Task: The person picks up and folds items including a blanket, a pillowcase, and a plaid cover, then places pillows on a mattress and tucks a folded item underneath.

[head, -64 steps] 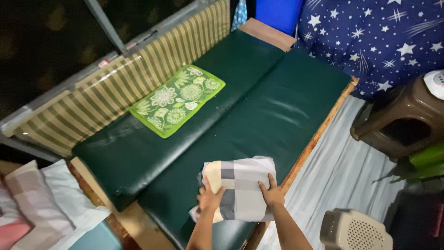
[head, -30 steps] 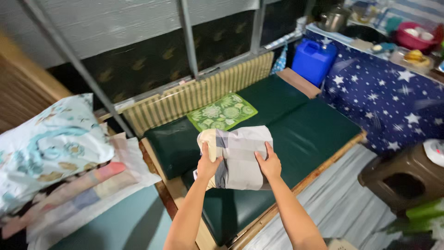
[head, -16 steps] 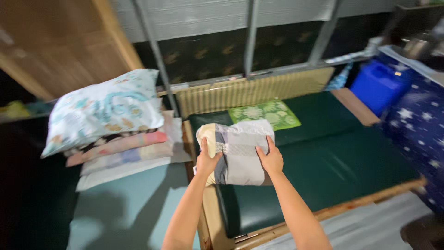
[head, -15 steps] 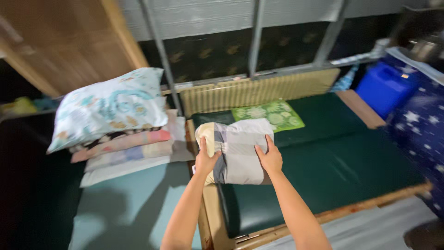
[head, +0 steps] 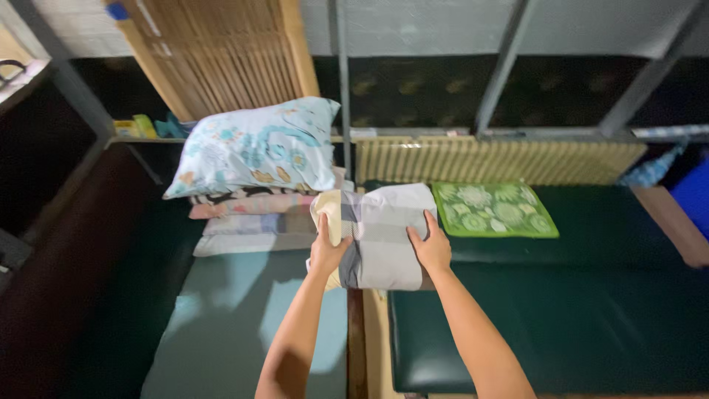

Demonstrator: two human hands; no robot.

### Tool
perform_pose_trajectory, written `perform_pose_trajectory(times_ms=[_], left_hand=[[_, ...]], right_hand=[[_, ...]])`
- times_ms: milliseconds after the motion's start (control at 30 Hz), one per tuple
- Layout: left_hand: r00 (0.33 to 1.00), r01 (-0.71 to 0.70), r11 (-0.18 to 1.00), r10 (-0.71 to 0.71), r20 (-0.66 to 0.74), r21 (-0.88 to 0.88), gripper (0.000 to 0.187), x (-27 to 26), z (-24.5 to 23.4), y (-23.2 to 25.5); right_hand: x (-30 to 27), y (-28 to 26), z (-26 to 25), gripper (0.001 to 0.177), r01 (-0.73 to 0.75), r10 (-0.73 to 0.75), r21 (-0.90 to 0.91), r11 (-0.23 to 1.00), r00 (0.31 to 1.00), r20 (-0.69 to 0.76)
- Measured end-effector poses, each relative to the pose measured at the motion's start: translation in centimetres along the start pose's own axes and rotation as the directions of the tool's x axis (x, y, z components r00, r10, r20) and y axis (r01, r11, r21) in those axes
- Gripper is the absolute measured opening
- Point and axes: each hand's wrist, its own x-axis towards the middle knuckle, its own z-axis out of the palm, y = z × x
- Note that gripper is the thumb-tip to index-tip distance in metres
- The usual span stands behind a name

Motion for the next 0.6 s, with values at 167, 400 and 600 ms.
perform_pose_trajectory(times_ms=[167, 400, 600], left_hand=[[0.988, -0.117, 0.993, 0.119, -0.093, 0.027, 0.111, 3.7, -2.9, -3.2], [0.989, -0.058, 0.996, 0.048, -0.14, -0.07, 0.112, 8.9, -10.3, -3.2], [0.962, -0.203, 0.977, 0.187, -0.199, -0.063, 0.104, 14.4, -15.5, -4.4]], right_hand=[[1.7, -3.3, 4.1, 0.073, 0.169, -0.167, 0.022, 0.985, 0.984, -0.058], [5.3, -11.0, 9.6, 0.072, 0.114, -0.114, 0.06, 0.992, 0.993, -0.002], [8.6, -16.9, 13.7, 0.075, 0.188, -0.188, 0.151, 0.97, 0.982, -0.014]])
